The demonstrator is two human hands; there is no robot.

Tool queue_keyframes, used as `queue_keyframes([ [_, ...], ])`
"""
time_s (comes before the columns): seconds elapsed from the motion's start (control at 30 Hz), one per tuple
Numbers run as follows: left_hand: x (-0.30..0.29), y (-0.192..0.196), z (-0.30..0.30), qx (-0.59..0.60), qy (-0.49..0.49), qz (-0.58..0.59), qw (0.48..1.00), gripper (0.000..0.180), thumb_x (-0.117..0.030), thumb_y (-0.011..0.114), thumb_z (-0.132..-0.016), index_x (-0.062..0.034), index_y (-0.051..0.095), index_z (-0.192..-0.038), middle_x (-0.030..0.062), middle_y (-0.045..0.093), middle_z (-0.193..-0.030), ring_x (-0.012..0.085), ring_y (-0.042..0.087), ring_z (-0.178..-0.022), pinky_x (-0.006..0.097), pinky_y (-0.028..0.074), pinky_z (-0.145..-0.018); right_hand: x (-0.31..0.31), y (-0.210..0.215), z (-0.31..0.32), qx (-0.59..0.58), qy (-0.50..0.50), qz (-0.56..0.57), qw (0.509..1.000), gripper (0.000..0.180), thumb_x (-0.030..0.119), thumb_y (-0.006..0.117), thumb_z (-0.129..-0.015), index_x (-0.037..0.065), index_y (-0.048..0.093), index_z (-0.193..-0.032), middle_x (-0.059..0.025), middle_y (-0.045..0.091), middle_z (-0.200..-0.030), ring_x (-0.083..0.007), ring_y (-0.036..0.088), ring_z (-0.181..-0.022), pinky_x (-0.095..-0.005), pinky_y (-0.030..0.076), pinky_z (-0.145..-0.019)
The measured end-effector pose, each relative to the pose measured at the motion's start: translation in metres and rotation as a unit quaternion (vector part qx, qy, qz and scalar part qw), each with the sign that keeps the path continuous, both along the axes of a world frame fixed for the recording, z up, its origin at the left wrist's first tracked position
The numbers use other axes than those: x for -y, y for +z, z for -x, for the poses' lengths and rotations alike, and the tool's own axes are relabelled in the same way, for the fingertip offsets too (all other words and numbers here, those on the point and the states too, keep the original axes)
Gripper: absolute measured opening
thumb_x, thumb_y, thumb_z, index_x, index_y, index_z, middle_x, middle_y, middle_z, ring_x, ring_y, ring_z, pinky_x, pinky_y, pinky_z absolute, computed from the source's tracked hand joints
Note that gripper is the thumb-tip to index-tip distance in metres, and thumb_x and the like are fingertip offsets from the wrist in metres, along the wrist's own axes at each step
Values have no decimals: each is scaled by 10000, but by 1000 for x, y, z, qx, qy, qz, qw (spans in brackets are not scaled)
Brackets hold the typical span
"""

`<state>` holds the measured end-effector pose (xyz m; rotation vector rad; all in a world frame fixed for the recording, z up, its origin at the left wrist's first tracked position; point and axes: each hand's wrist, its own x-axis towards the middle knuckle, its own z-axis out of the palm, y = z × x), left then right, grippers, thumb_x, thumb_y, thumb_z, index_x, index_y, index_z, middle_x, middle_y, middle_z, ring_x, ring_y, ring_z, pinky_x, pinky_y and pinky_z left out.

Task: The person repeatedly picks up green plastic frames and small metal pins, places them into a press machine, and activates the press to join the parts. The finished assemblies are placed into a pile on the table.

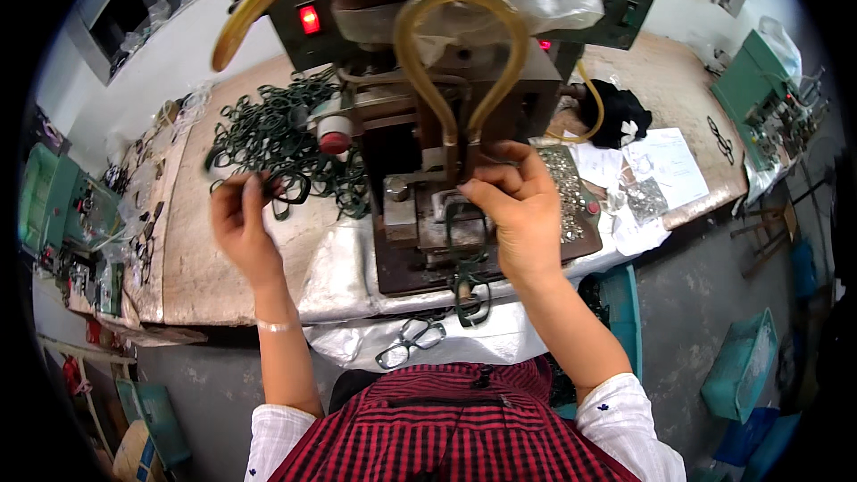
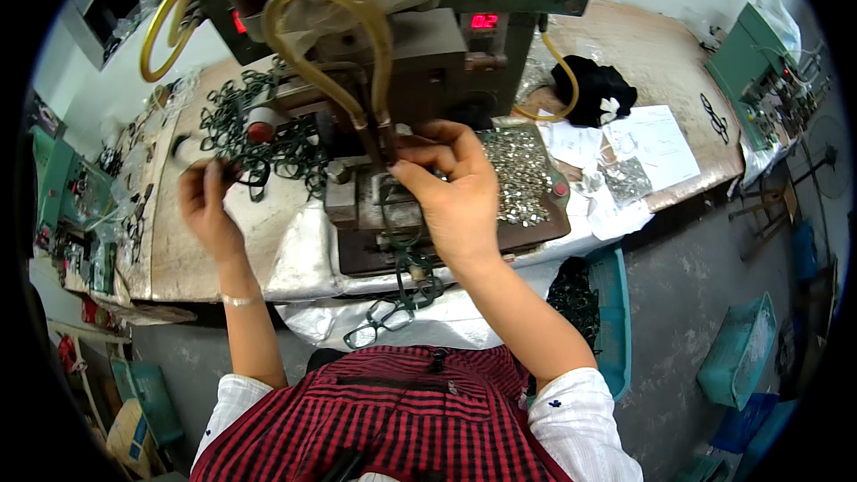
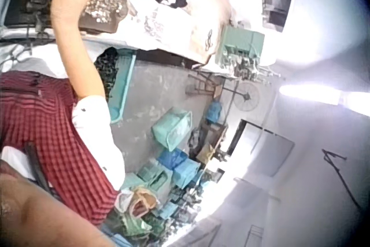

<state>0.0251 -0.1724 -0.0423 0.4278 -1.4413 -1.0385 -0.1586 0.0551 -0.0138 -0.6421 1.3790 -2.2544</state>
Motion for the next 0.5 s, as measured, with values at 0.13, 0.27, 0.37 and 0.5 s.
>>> queue_keyframes([
  [0.13,-71,50,-3,-109,-72,162,978,126,-57,544,-987,-8,585,-1095,173,676,-972,224,677,-845,372,608,-726,2,3,-1,-28,-2,-17,999,398,-2,695,-834,-48,499,-1177,-79,704,-907,-105,639,-884,-246,482,-823],
  [0.27,-98,94,27,-72,-197,87,974,103,-27,598,-956,19,577,-1046,159,670,-948,220,691,-863,371,628,-690,-2,0,1,-29,27,-54,998,444,-8,704,-817,-66,478,-1194,-62,703,-874,-97,637,-867,-235,480,-820],
  [0.37,-80,93,55,-73,-196,74,975,124,-60,664,-938,23,595,-999,108,667,-949,182,697,-860,338,638,-712,1,8,-9,19,37,-27,999,486,-16,709,-807,-74,466,-1224,-51,702,-852,-99,637,-875,-251,486,-863],
  [0.5,-83,98,58,-65,-194,58,977,90,-39,650,-943,26,595,-969,93,659,-947,182,696,-865,331,637,-724,2,7,-5,-32,14,-48,998,497,-28,702,-809,-80,460,-1240,-56,703,-857,-110,640,-880,-246,488,-852],
])
